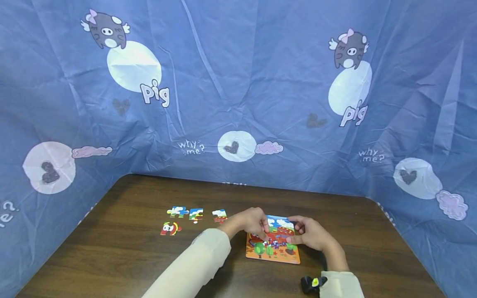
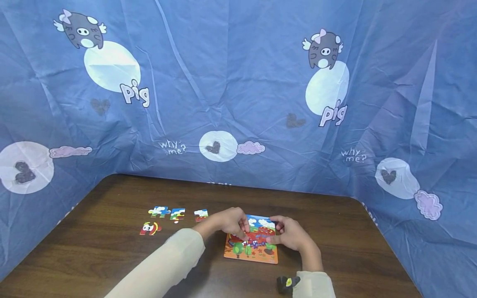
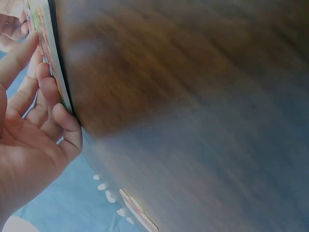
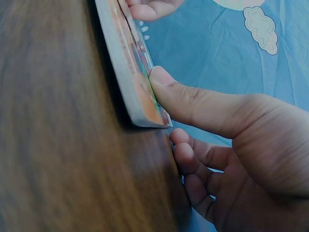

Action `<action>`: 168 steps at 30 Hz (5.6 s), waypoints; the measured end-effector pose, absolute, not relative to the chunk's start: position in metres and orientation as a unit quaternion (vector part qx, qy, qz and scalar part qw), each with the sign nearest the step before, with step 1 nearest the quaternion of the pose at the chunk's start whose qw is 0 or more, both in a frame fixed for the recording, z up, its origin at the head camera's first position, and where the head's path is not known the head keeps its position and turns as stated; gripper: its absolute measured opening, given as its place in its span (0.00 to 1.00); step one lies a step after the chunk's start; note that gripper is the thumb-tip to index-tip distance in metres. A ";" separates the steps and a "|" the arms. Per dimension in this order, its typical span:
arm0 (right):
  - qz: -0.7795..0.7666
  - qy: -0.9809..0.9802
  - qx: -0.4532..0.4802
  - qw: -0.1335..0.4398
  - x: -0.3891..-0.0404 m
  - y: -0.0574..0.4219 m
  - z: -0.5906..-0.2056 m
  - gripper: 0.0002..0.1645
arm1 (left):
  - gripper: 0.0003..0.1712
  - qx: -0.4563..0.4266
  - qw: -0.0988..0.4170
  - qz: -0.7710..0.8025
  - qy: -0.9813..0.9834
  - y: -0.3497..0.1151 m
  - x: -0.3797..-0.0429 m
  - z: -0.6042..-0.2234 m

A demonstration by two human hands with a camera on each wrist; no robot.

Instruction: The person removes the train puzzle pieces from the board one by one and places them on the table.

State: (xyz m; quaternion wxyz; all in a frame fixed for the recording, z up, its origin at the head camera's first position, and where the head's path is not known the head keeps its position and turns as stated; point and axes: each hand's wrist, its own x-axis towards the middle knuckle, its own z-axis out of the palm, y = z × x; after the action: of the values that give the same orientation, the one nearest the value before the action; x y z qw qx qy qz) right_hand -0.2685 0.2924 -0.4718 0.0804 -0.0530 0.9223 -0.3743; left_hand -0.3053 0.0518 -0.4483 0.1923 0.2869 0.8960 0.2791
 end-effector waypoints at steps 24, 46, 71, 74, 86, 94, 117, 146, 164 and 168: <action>-0.378 0.921 -0.051 0.085 -0.268 0.293 -0.471 0.39 | 0.05 0.406 0.173 0.163 0.883 0.044 -0.305 -0.448; -0.376 0.921 -0.070 0.078 -0.266 0.293 -0.469 0.39 | 0.18 0.383 0.194 0.227 0.874 0.040 -0.306 -0.451; -0.374 0.922 -0.065 0.078 -0.268 0.293 -0.471 0.40 | 0.03 0.299 0.253 0.472 0.790 0.029 -0.305 -0.450; -0.370 0.924 -0.063 0.077 -0.269 0.292 -0.472 0.39 | 0.04 0.267 0.264 0.533 0.759 0.026 -0.305 -0.452; -0.374 0.923 -0.052 0.081 -0.268 0.293 -0.471 0.40 | 0.07 0.166 0.275 0.685 0.654 0.009 -0.294 -0.449; -0.388 0.915 -0.060 0.091 -0.269 0.290 -0.473 0.40 | 0.09 0.158 0.256 0.674 0.675 -0.029 -0.285 -0.454; -0.378 0.921 -0.048 0.083 -0.268 0.294 -0.472 0.40 | 0.11 0.122 0.202 0.630 0.740 -0.149 -0.281 -0.446; -0.378 0.921 -0.046 0.081 -0.268 0.294 -0.472 0.40 | 0.06 0.206 0.112 0.416 0.879 -0.193 -0.294 -0.457; -0.383 0.919 -0.043 0.082 -0.270 0.294 -0.474 0.39 | 0.05 0.258 0.097 0.363 0.890 -0.183 -0.292 -0.455; -0.381 0.920 -0.045 0.083 -0.270 0.294 -0.475 0.39 | 0.06 0.271 0.100 0.351 0.891 -0.182 -0.293 -0.455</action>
State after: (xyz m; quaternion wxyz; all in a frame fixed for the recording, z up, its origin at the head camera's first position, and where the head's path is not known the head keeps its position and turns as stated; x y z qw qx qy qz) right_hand -0.2703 0.2940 -0.4749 0.0833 -0.0448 0.9199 -0.3807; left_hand -0.2932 -0.1821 -0.4547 0.0997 0.2712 0.8906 0.3511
